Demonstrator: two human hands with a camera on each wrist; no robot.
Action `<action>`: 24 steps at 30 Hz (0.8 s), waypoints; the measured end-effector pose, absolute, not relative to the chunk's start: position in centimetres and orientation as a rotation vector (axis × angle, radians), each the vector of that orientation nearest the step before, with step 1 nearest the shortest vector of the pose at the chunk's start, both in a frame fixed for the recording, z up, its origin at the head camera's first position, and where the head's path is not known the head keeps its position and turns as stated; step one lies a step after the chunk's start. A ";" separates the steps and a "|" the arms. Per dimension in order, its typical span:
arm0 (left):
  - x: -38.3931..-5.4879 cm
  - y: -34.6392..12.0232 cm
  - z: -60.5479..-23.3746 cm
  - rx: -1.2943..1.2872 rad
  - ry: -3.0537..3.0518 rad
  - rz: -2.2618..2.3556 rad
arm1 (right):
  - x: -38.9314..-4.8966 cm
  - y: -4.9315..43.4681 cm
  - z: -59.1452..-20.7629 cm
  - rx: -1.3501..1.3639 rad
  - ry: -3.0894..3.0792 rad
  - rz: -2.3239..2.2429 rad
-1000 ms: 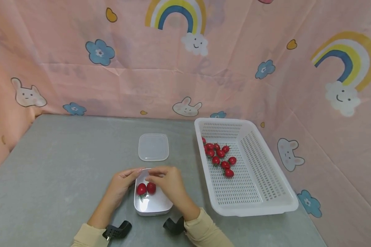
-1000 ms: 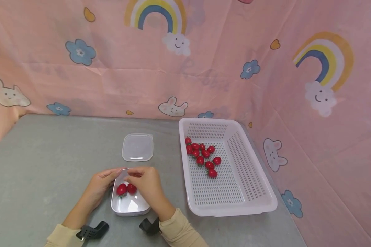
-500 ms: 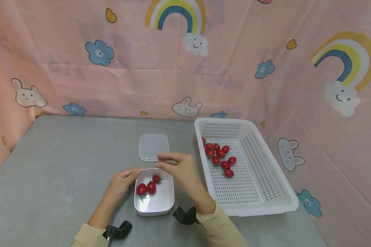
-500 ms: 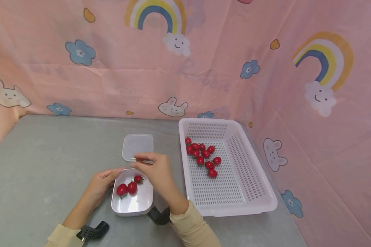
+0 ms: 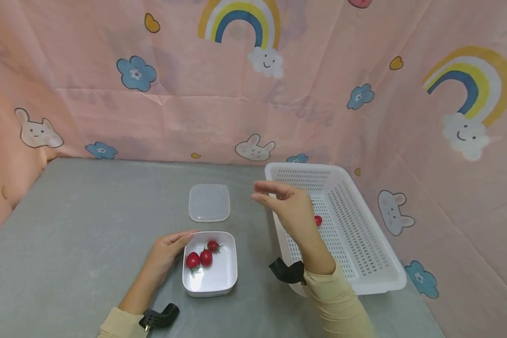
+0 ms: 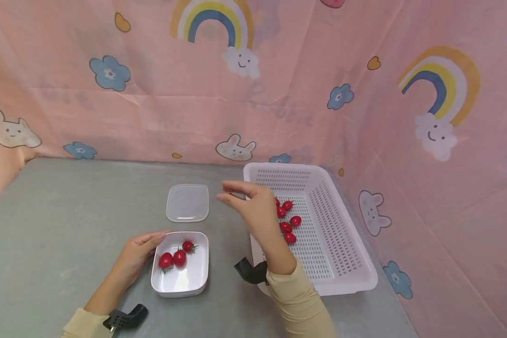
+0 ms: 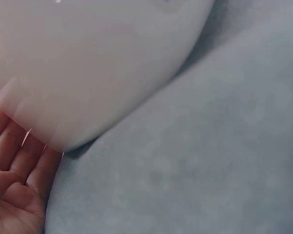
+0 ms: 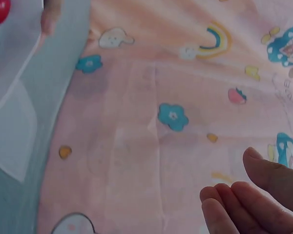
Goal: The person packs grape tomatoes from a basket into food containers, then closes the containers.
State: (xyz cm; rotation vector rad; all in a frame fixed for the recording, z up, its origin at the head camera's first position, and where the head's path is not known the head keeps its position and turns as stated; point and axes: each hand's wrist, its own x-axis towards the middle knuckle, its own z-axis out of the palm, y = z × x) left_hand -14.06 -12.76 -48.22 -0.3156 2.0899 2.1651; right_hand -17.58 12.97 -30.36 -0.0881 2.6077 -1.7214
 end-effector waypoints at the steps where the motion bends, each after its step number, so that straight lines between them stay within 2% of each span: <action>1: -14.1 -12.8 -48.3 -0.313 2.089 2.166 | -17.9 13.4 -30.1 -0.064 2.614 -1.712; 10: -14.1 -12.8 -48.4 -0.289 2.077 2.183 | -21.8 17.1 -30.3 -0.009 2.665 -1.703; 17: -14.1 -12.8 -48.4 -0.315 2.089 2.171 | -25.4 19.6 -33.5 -0.049 2.684 -1.711; 24: -14.1 -12.8 -48.3 -0.316 2.098 2.169 | -27.8 21.7 -36.7 0.096 2.620 -1.680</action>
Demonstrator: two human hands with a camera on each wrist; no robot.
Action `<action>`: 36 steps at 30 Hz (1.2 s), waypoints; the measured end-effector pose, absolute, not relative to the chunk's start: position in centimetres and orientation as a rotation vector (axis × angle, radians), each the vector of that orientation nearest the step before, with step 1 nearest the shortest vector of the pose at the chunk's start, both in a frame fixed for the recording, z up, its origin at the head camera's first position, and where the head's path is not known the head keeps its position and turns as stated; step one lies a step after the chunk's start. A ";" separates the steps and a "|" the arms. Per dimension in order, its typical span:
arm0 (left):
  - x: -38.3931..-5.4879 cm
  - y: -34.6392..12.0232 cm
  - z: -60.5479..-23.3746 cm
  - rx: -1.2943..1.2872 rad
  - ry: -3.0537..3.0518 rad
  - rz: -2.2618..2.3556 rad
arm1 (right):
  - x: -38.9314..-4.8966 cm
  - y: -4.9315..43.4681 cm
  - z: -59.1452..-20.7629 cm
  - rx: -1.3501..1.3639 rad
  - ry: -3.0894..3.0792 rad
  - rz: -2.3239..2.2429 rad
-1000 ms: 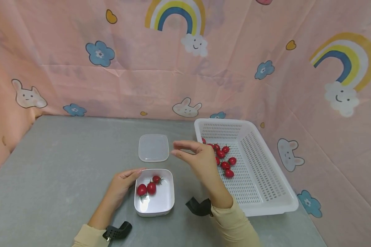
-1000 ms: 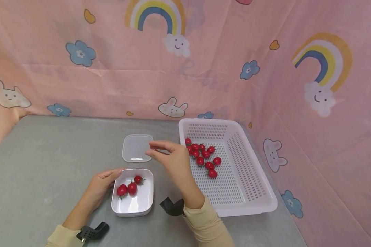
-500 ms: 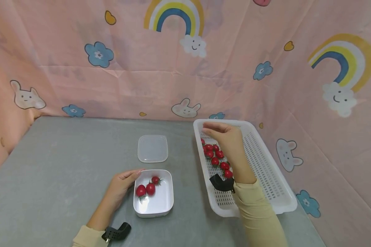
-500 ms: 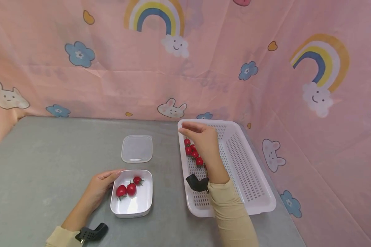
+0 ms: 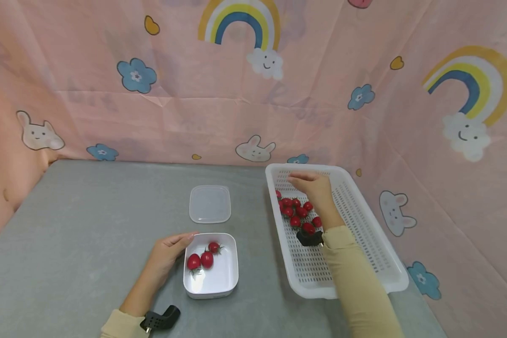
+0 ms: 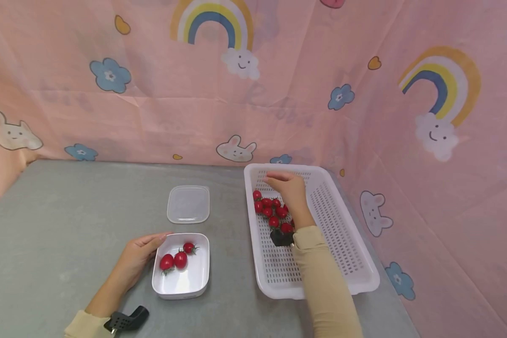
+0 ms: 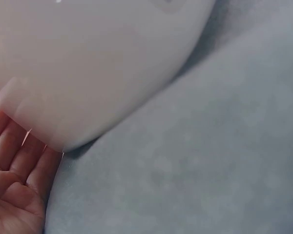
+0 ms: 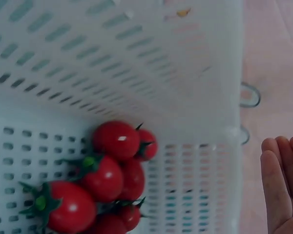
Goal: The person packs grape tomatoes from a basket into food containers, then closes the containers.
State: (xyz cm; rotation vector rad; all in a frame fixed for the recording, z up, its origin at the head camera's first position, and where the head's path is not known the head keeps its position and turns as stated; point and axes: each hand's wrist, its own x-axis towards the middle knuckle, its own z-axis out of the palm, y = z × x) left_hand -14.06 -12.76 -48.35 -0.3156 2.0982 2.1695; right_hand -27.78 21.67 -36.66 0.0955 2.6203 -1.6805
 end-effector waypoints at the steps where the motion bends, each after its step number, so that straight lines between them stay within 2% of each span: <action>1: -14.1 -12.8 -48.3 -0.314 2.099 2.169 | -28.0 21.8 -37.0 0.111 2.604 -1.683; 7: -14.1 -12.9 -48.3 -0.321 2.104 2.158 | -29.4 22.4 -38.8 0.101 2.520 -1.698; 14: -14.0 -12.9 -48.4 -0.335 2.097 2.158 | -30.8 22.7 -40.7 0.121 2.574 -1.510; 36: -14.1 -12.7 -48.3 -0.326 2.102 2.152 | -32.3 22.0 -42.9 0.099 2.562 -1.405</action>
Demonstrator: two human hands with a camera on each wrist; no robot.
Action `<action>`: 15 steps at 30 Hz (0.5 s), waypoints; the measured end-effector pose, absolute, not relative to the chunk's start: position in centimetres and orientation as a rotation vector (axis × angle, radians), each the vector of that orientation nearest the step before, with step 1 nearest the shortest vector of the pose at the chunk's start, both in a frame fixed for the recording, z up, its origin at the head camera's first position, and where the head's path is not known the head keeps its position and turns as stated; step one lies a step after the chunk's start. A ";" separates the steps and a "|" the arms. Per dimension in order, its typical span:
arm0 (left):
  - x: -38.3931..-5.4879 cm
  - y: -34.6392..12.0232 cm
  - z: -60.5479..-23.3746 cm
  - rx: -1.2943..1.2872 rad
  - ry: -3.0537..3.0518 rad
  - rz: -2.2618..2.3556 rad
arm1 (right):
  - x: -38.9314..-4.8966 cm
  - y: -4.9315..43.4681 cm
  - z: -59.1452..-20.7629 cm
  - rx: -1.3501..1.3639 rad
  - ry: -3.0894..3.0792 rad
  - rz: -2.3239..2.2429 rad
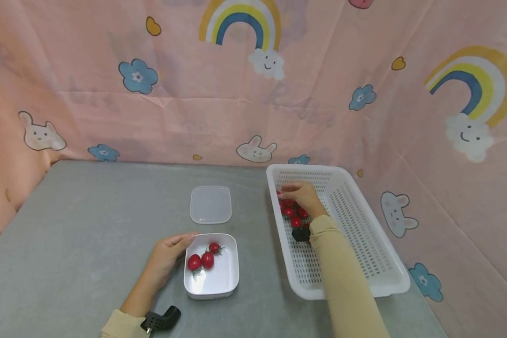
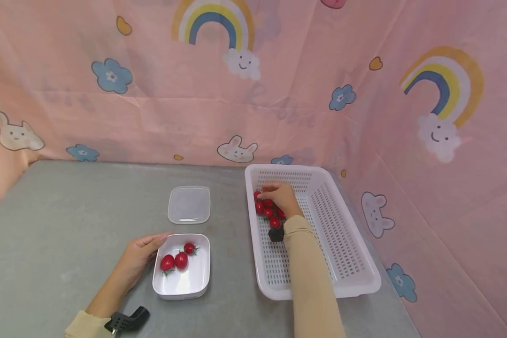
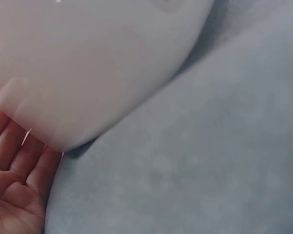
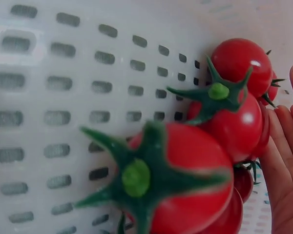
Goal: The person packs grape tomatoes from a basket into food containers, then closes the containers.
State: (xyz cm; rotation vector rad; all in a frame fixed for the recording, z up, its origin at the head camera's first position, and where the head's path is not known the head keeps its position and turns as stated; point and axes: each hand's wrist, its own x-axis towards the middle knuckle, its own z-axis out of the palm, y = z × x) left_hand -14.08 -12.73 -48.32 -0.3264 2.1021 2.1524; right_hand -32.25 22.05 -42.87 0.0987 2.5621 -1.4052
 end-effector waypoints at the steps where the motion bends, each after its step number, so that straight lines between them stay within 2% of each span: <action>1: -14.1 -12.7 -48.3 -0.325 2.095 2.162 | -32.3 22.0 -43.0 0.101 2.562 -1.407; 15: -14.1 -12.7 -48.4 -0.331 2.077 2.179 | -32.3 21.4 -43.7 0.038 2.654 -1.230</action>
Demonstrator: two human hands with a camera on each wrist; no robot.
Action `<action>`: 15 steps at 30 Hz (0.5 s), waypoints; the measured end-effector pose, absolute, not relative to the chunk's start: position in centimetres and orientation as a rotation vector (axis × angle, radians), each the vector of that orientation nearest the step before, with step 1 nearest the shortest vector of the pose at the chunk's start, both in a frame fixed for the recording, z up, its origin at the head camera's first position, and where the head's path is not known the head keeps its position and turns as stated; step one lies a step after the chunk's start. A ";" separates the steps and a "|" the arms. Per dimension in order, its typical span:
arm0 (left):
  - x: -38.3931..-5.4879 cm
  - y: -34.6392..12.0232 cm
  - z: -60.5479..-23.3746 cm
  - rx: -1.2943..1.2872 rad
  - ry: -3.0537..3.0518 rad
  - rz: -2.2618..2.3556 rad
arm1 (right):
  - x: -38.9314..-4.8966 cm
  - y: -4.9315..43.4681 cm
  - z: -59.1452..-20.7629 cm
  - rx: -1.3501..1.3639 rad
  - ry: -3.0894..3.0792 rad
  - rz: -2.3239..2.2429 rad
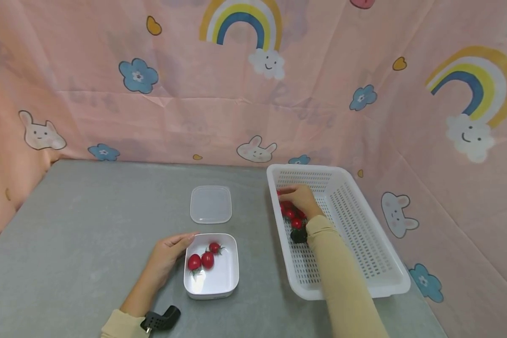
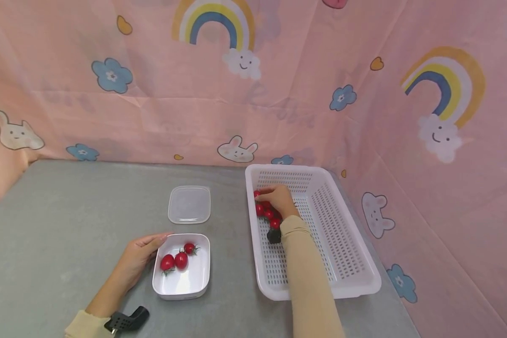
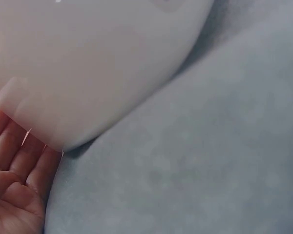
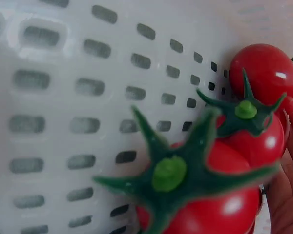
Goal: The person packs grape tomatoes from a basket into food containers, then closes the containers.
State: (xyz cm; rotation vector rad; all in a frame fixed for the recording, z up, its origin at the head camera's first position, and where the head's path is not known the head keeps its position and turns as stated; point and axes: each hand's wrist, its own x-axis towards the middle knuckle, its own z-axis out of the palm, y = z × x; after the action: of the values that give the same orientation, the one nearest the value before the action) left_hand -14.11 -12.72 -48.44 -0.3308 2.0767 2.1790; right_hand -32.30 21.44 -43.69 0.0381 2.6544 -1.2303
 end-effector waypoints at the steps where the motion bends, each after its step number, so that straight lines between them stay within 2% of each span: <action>1: -14.1 -12.7 -48.4 -0.331 2.079 2.177 | -32.3 21.4 -43.7 0.035 2.656 -1.224; 15: -14.0 -12.8 -48.5 -0.318 2.064 2.183 | -32.5 20.9 -42.6 0.112 2.675 -1.210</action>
State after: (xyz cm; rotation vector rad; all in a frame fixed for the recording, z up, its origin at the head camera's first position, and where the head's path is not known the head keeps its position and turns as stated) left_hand -14.04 -12.83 -48.50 -0.3179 2.0643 2.1835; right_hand -32.50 20.92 -42.61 0.1119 2.6750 -1.2102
